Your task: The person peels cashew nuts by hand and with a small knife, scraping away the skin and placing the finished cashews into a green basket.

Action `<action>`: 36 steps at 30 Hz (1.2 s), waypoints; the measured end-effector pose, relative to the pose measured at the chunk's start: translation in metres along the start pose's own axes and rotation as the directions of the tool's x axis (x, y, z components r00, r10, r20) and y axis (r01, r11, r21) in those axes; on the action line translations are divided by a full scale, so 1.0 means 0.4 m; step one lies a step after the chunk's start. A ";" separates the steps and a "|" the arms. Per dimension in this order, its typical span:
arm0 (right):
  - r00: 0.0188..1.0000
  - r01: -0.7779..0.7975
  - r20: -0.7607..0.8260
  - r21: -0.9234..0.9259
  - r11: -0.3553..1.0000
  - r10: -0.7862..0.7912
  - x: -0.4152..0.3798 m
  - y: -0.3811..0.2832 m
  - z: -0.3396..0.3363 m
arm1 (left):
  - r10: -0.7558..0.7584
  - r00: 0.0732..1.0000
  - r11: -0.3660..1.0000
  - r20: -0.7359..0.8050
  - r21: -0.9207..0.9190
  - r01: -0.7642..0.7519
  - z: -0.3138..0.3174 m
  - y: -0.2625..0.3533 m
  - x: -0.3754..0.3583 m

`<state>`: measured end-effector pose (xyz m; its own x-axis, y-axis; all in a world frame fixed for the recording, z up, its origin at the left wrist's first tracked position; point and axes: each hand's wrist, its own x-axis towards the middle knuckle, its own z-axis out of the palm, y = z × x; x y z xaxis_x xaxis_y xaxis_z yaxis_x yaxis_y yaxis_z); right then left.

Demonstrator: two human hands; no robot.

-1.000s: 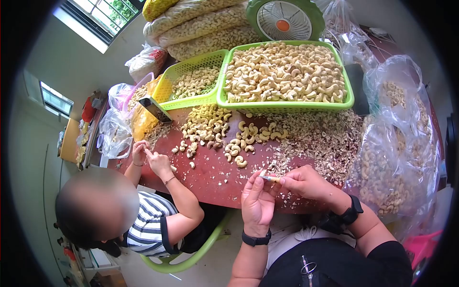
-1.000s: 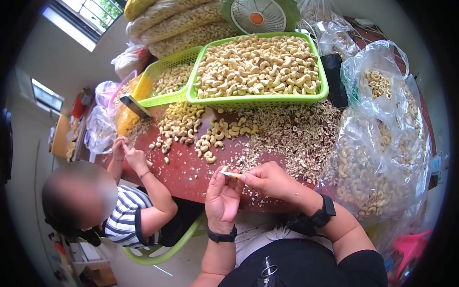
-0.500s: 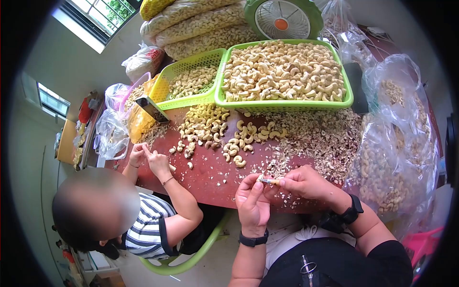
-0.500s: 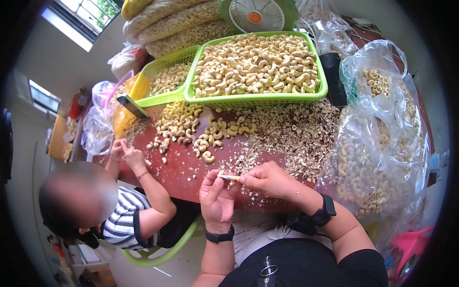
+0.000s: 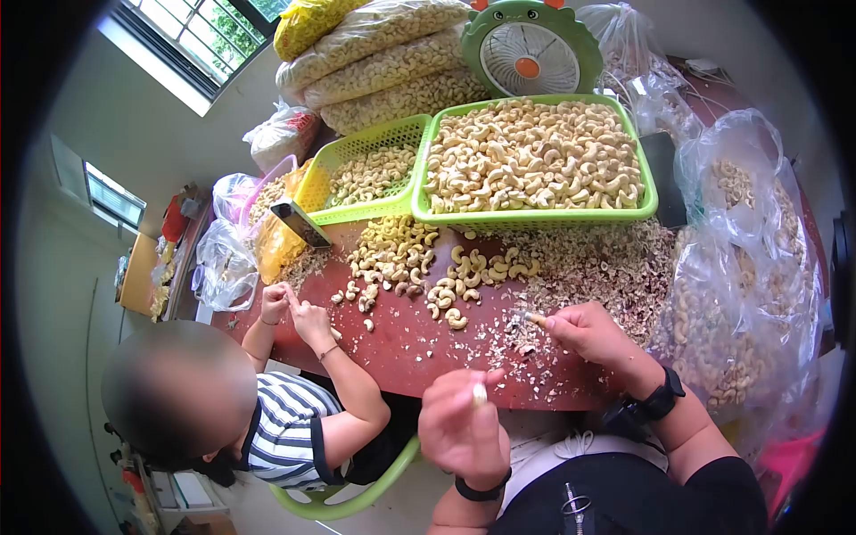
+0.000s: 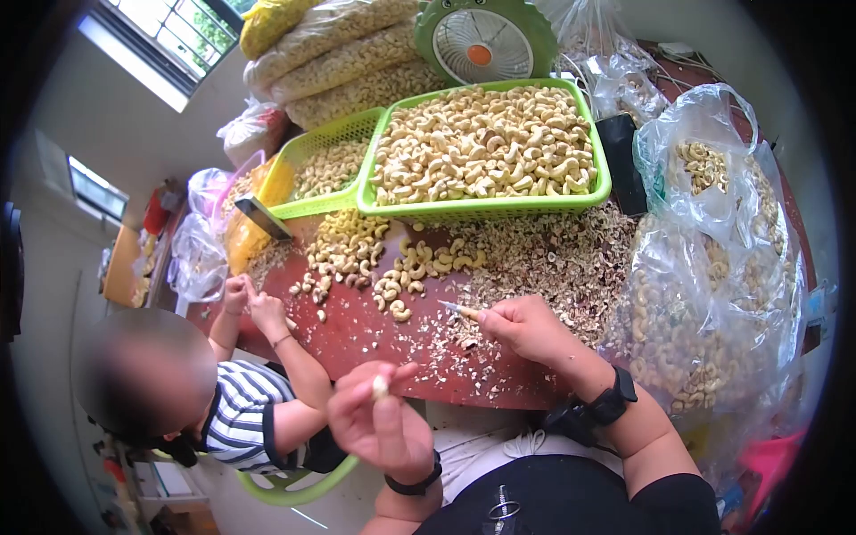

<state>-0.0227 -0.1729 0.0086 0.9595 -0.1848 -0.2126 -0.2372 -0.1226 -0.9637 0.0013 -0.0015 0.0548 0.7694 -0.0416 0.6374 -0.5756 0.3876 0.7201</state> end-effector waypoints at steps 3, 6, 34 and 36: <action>0.998 0.015 -0.069 0.031 0.999 -0.013 -0.004 -0.005 -0.022 | 0.480 0.871 0.866 0.102 0.103 -0.490 0.038 0.075 0.083; 0.995 0.030 -0.100 0.111 0.993 -0.019 -0.003 -0.007 -0.024 | 0.347 0.938 0.898 0.004 0.288 -0.334 0.070 0.000 0.291; 0.978 0.089 -0.174 -0.143 0.986 -0.113 -0.018 0.003 -0.034 | -0.491 0.806 0.461 0.332 0.884 -0.083 -0.012 -0.245 0.056; 0.980 0.080 -0.164 -0.172 0.982 -0.109 -0.022 -0.003 -0.039 | -0.506 0.793 0.476 0.340 0.876 -0.072 -0.002 -0.249 0.044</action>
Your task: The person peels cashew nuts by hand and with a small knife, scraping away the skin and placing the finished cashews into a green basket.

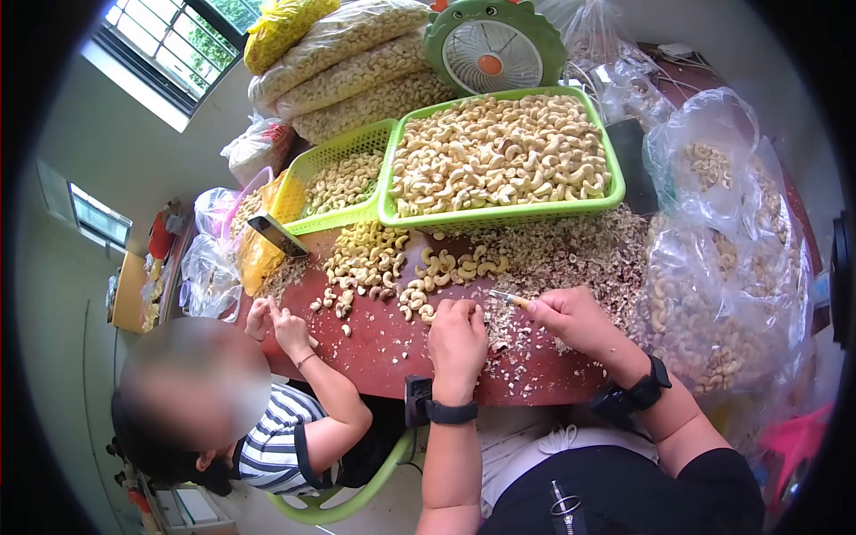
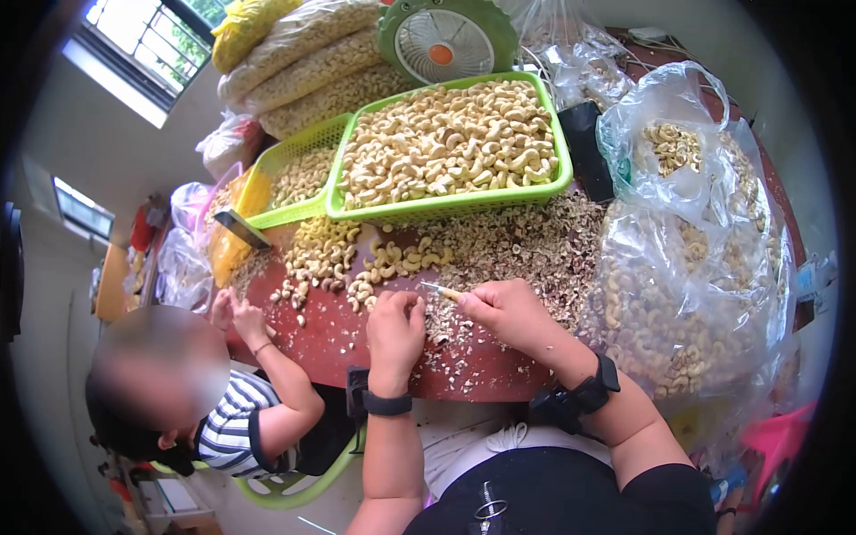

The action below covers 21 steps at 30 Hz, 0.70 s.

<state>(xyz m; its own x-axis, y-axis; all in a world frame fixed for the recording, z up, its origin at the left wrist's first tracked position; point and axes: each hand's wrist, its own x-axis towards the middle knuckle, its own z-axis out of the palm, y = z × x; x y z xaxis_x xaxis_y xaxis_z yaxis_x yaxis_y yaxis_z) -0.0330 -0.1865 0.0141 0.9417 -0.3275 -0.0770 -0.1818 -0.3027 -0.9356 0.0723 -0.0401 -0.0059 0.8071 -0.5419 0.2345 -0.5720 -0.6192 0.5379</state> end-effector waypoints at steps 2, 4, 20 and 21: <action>1.000 0.008 -0.001 0.005 1.000 -0.008 0.002 0.007 0.004 | 0.046 0.999 0.999 -0.021 0.003 -0.046 -0.001 -0.016 -0.008; 1.000 0.022 -0.020 0.009 1.000 -0.022 0.002 0.012 0.009 | -0.062 0.998 0.983 -0.011 -0.173 0.060 -0.026 0.015 -0.025; 0.987 0.023 0.153 0.096 0.995 -0.038 -0.042 -0.006 0.096 | -0.373 0.861 -0.430 0.346 -0.887 0.169 -0.044 -0.011 -0.161; 0.982 -0.014 0.187 0.109 0.994 -0.007 -0.046 -0.008 0.107 | -0.334 0.867 -0.465 0.370 -0.865 0.189 -0.040 -0.011 -0.165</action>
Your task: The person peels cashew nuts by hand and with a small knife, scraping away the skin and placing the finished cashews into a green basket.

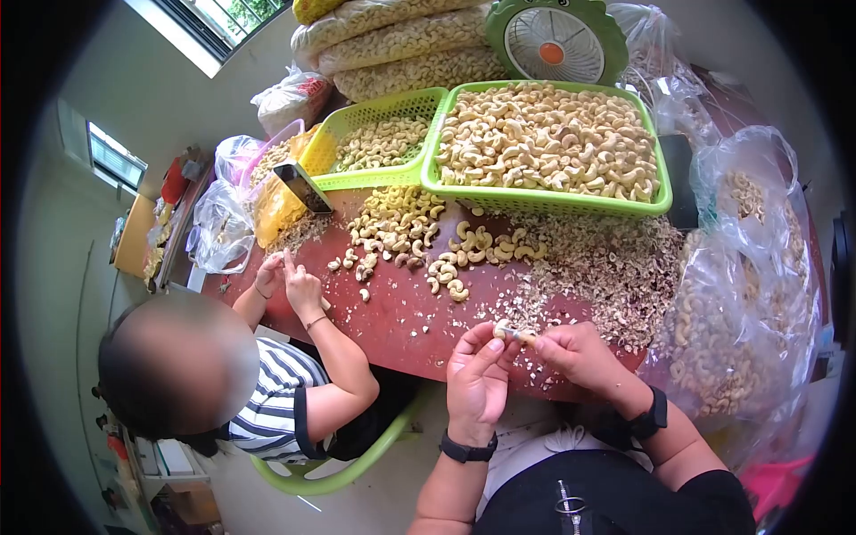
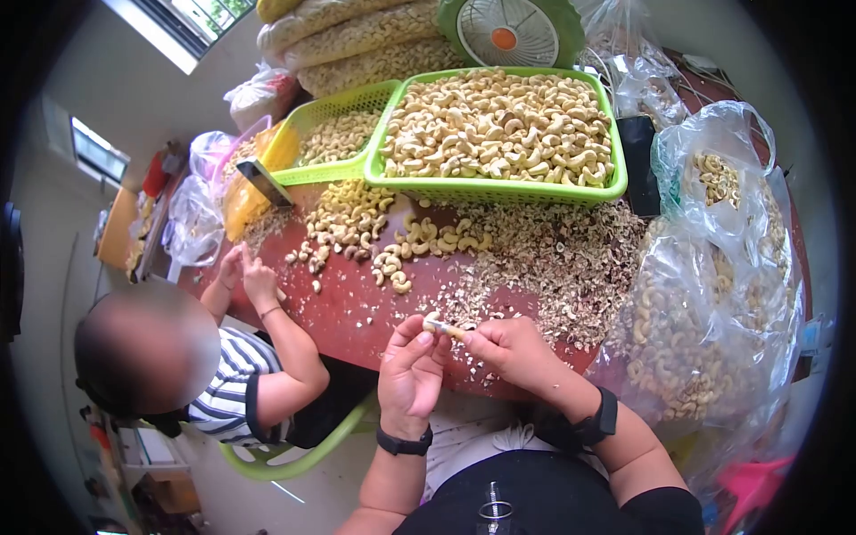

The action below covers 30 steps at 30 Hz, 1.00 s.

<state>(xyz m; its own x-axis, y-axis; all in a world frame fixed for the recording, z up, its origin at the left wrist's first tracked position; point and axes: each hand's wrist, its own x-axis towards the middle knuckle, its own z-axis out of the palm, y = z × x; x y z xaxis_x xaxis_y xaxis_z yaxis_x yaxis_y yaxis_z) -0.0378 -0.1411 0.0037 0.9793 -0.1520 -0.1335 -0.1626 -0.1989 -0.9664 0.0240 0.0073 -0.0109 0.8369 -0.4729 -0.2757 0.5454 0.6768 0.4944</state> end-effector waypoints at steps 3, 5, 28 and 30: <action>0.999 -0.008 0.051 -0.005 1.000 0.008 0.002 0.011 0.015 | 0.019 1.000 0.999 0.021 0.038 -0.019 -0.002 -0.001 -0.007; 0.998 -0.005 0.065 0.023 1.000 0.003 0.004 0.021 0.018 | 0.024 0.997 0.998 0.069 0.061 -0.028 -0.014 0.005 -0.009; 0.988 -0.092 0.125 0.027 0.995 0.088 -0.001 0.012 0.011 | -0.074 0.994 0.996 0.078 0.063 0.070 -0.038 0.026 -0.003; 0.988 -0.096 0.123 0.023 0.995 0.092 -0.001 0.013 0.012 | -0.072 0.995 0.995 0.069 0.069 0.067 -0.039 0.023 -0.004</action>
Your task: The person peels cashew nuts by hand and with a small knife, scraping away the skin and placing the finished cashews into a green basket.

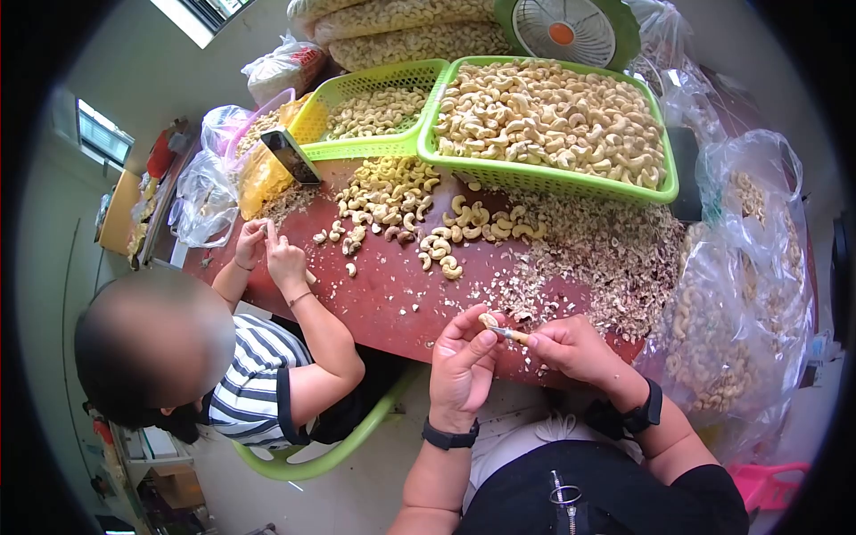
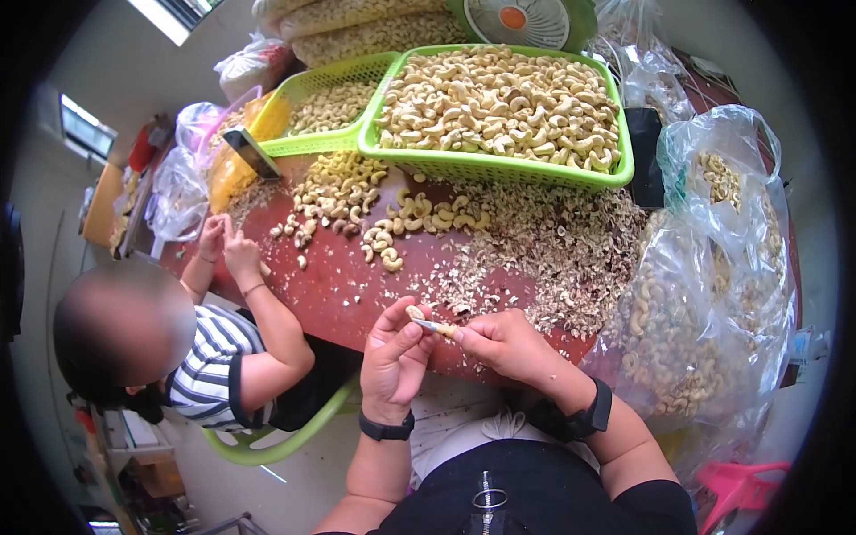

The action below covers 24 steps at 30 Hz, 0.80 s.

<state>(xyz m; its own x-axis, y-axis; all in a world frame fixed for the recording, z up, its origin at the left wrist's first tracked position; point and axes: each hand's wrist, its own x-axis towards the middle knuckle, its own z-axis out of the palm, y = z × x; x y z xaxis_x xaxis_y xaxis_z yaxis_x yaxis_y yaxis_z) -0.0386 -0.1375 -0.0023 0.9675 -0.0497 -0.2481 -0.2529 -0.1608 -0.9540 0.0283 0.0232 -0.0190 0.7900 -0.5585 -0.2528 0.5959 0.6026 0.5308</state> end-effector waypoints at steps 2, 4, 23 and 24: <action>1.000 0.030 0.006 -0.004 1.000 -0.030 0.001 0.002 0.000 | 0.005 1.000 1.000 0.015 -0.009 -0.005 -0.014 -0.007 0.002; 1.000 0.020 0.006 -0.001 1.000 -0.020 0.000 -0.001 0.000 | 0.006 1.000 1.000 0.026 -0.025 -0.005 -0.006 -0.008 0.001; 1.000 -0.011 0.003 0.006 1.000 0.011 0.003 0.001 0.005 | 0.157 0.984 0.984 -0.090 0.095 -0.148 0.033 -0.024 -0.022; 1.000 -0.012 0.004 0.004 1.000 0.012 0.003 0.000 0.004 | 0.158 0.983 0.984 -0.090 0.093 -0.149 0.035 -0.026 -0.023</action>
<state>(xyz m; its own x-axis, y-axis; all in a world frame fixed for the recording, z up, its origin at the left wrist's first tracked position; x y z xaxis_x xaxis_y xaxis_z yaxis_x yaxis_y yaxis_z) -0.0376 -0.1359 -0.0030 0.9645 -0.0471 -0.2599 -0.2641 -0.1563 -0.9518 0.0130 0.0139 -0.0109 0.8839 -0.4026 -0.2379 0.4551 0.6234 0.6359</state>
